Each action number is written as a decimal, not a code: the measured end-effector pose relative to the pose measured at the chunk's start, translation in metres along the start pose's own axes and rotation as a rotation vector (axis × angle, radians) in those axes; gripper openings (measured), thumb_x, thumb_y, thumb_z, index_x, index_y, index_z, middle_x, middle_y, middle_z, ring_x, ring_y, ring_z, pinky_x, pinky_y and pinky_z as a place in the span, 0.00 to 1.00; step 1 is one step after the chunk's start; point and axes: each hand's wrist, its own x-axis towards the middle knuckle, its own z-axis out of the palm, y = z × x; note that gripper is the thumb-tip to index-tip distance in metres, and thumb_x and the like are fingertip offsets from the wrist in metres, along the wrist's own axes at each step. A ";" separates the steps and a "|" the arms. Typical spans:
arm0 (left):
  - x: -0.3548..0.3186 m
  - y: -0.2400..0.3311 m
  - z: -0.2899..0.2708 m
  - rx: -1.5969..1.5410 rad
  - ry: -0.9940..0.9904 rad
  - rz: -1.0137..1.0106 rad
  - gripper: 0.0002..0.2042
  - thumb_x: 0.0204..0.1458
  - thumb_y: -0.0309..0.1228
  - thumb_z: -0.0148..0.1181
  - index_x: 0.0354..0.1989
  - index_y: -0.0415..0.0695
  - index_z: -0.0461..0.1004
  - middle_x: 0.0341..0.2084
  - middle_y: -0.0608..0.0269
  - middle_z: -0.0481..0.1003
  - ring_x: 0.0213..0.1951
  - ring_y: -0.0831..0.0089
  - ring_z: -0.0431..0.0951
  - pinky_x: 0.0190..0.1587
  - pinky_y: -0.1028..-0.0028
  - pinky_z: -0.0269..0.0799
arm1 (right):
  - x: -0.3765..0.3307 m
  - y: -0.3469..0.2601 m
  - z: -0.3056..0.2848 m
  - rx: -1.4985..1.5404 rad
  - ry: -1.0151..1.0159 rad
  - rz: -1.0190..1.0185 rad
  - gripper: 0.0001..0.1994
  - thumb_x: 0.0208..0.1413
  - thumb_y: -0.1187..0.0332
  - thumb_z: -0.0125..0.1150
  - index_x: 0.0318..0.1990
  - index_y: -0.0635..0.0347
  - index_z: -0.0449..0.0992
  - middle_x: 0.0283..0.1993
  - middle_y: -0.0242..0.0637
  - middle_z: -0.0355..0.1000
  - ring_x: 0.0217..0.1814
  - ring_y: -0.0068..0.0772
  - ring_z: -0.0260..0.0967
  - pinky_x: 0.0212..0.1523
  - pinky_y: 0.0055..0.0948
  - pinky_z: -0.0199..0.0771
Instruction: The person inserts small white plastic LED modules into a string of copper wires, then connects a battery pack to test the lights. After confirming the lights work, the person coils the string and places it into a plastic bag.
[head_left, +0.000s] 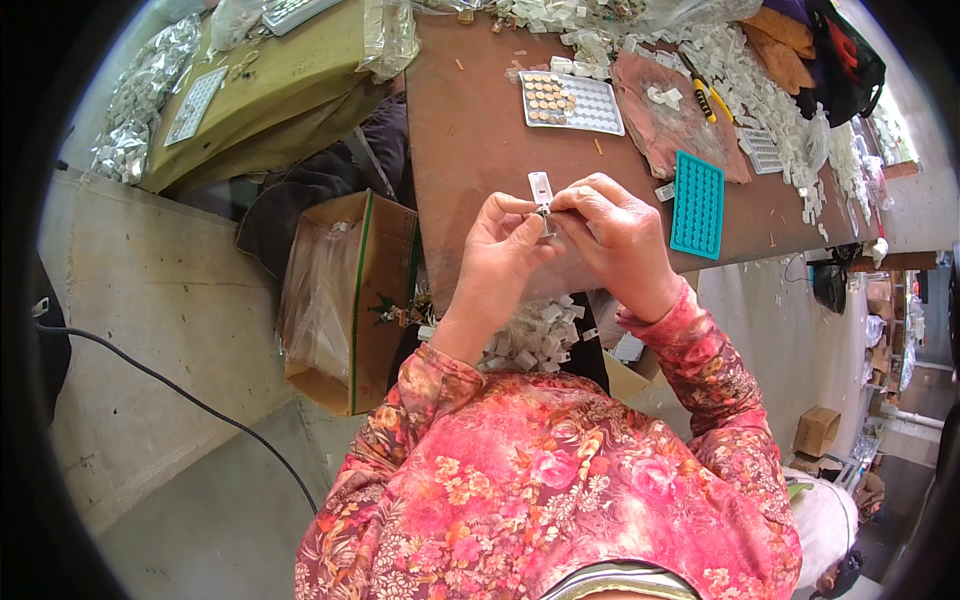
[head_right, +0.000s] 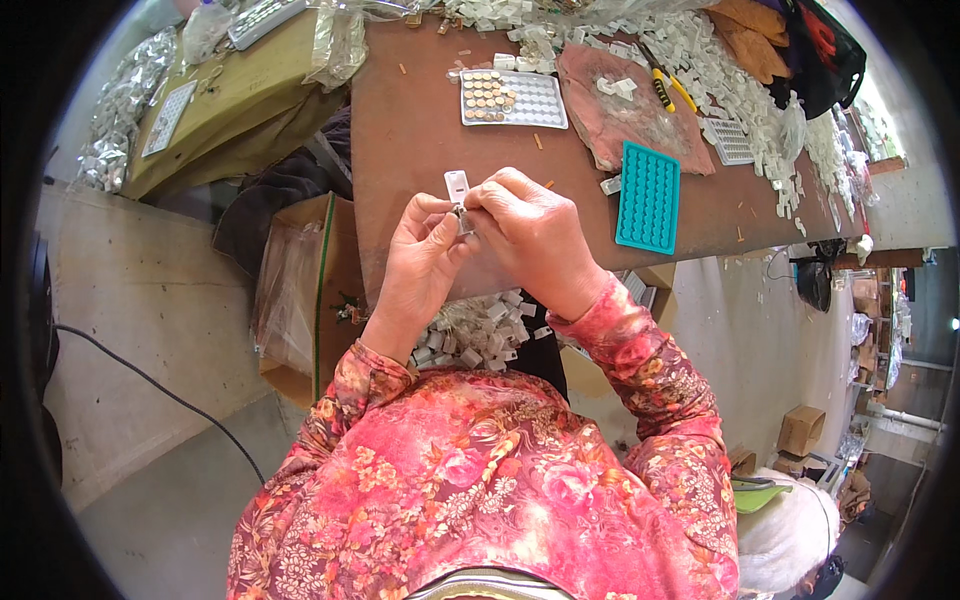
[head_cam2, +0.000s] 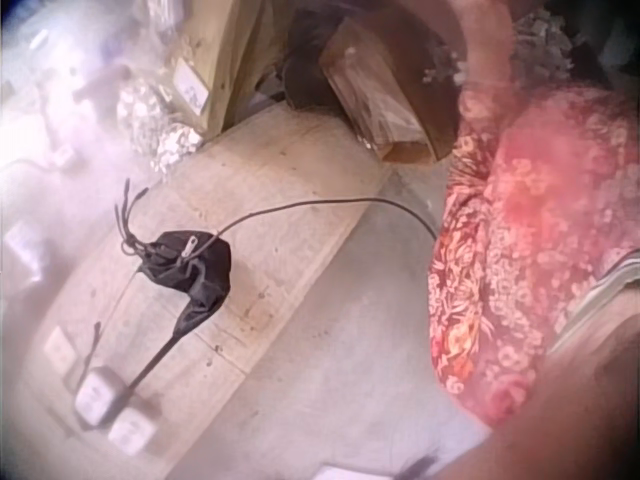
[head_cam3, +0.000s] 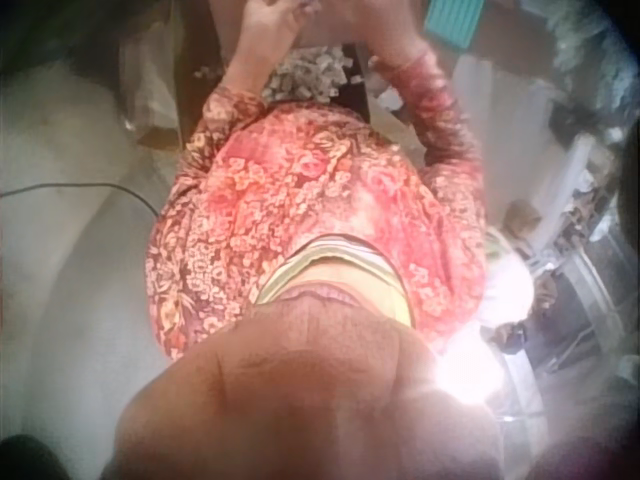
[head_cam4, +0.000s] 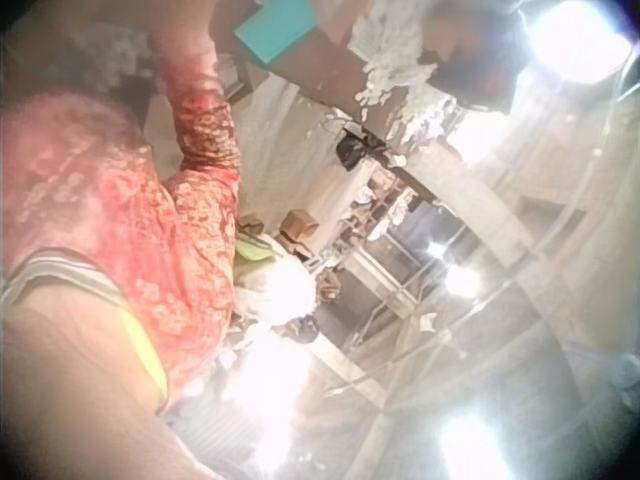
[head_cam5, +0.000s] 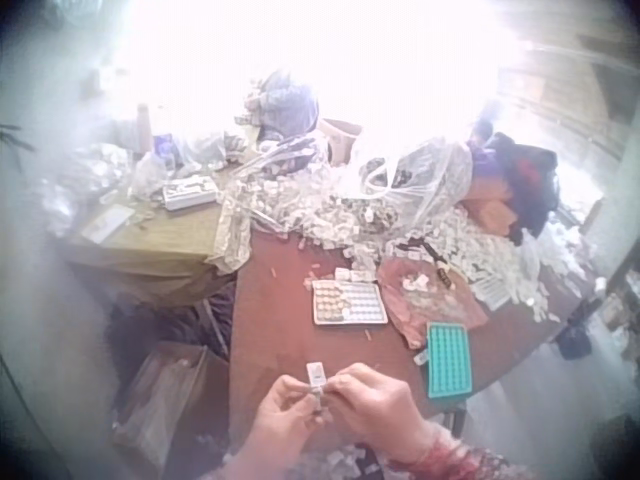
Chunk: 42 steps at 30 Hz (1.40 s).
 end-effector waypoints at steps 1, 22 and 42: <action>0.000 0.000 0.000 -0.002 -0.006 0.003 0.05 0.59 0.26 0.55 0.41 0.42 0.66 0.36 0.61 0.75 0.33 0.74 0.77 0.38 0.78 0.75 | 0.000 0.000 0.002 -0.048 0.049 -0.034 0.06 0.46 0.76 0.63 0.32 0.61 0.75 0.30 0.37 0.71 0.29 0.39 0.73 0.30 0.31 0.74; 0.000 0.003 0.000 0.034 0.029 -0.034 0.07 0.60 0.27 0.54 0.42 0.39 0.66 0.35 0.61 0.73 0.32 0.74 0.78 0.36 0.77 0.77 | 0.011 0.001 -0.011 0.146 -0.070 0.036 0.09 0.44 0.78 0.65 0.35 0.59 0.79 0.31 0.37 0.74 0.30 0.35 0.74 0.30 0.27 0.75; 0.000 0.003 -0.004 0.044 0.003 -0.073 0.06 0.61 0.29 0.52 0.43 0.42 0.66 0.39 0.63 0.73 0.40 0.75 0.75 0.42 0.72 0.75 | -0.014 0.004 0.009 0.002 0.077 -0.092 0.10 0.41 0.80 0.64 0.34 0.58 0.79 0.31 0.36 0.76 0.33 0.36 0.74 0.37 0.30 0.74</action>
